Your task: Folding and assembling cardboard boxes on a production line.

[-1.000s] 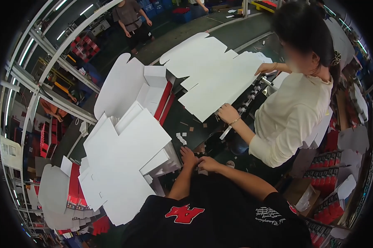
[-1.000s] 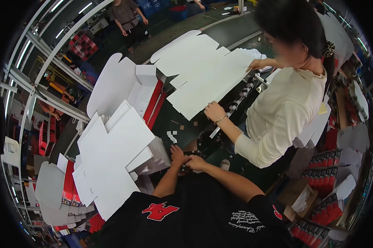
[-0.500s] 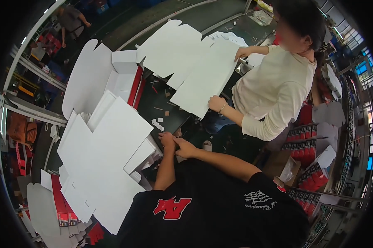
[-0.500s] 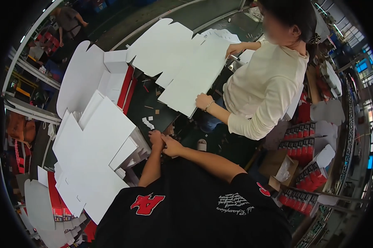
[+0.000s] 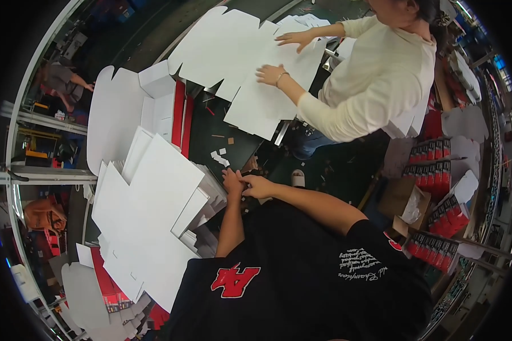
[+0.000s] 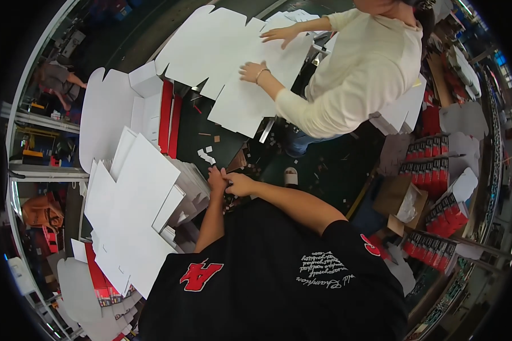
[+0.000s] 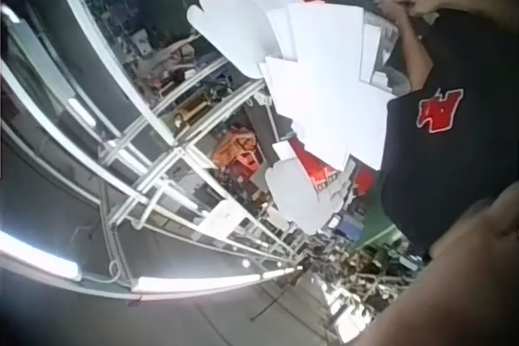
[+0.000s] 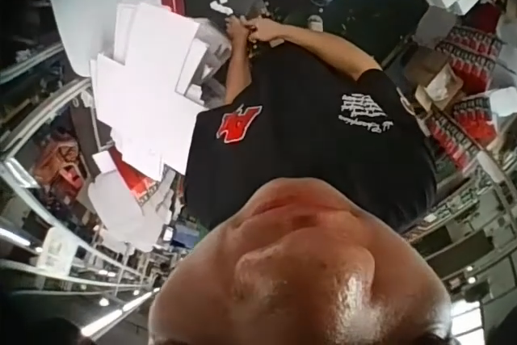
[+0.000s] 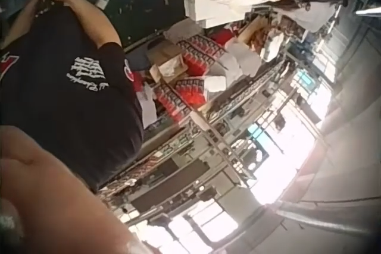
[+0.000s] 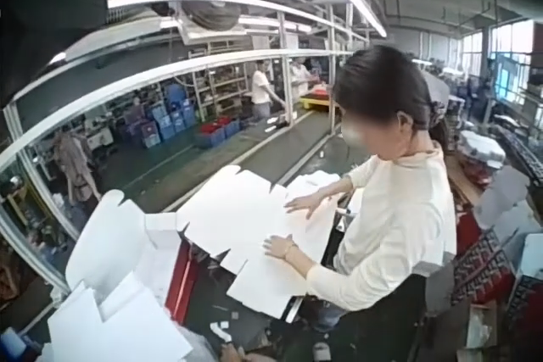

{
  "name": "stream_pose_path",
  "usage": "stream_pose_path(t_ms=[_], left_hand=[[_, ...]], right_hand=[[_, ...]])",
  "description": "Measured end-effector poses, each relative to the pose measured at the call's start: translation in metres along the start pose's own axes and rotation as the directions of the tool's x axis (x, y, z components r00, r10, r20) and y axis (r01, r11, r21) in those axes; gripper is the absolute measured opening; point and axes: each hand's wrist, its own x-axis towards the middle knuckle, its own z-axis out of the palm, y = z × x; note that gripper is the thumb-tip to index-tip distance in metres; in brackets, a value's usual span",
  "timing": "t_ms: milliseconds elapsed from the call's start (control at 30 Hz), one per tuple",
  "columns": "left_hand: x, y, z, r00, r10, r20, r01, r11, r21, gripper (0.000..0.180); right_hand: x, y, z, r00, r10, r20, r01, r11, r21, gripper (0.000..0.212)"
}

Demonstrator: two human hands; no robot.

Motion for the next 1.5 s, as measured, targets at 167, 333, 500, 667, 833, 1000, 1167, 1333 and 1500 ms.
stream_pose_path(t_ms=[167,333,500,667,833,1000,1167,1333,1500], left_hand=[[-0.001,-0.008,0.000,0.999,0.021,0.038,-0.022,1.000,0.021,0.048],[-0.002,-0.002,-0.004,0.998,0.013,0.054,-0.016,0.998,0.054,0.051],[-0.002,0.000,-0.007,0.996,0.005,0.086,-0.009,0.999,0.052,0.053],[-0.004,-0.003,-0.001,0.998,0.001,0.064,-0.005,0.998,0.068,0.056],[-0.003,0.001,-0.003,0.996,-0.002,0.093,-0.004,0.998,0.070,0.061],[-0.005,-0.001,-0.002,0.997,0.025,0.066,-0.031,0.996,0.082,0.060],[-0.006,-0.001,0.004,0.999,0.006,0.036,-0.010,0.994,0.109,0.061],[-0.003,0.002,0.007,0.998,-0.011,0.063,0.003,0.991,0.131,0.068],[-0.003,0.009,0.003,0.995,-0.018,0.096,-0.001,0.981,0.193,0.073]], right_hand=[[-0.003,0.001,-0.001,0.998,-0.022,0.061,0.023,1.000,-0.016,0.064],[-0.002,0.009,-0.001,0.997,-0.072,0.033,0.074,0.995,-0.060,0.060],[-0.003,0.009,-0.003,0.997,-0.032,0.075,0.036,0.998,-0.057,0.060],[-0.001,0.010,-0.003,0.996,-0.058,0.067,0.064,0.995,-0.082,0.060],[-0.003,0.006,-0.009,0.997,-0.023,0.078,0.033,0.992,-0.125,0.060],[-0.002,0.007,-0.008,0.997,-0.008,0.081,0.015,0.996,-0.085,0.055],[-0.004,0.004,-0.012,0.993,-0.001,0.119,0.014,0.994,-0.106,0.055],[-0.003,0.007,-0.017,0.996,-0.019,0.089,0.027,0.996,-0.086,0.051],[0.000,0.009,-0.024,0.993,-0.016,0.118,0.027,0.996,-0.090,0.051]])
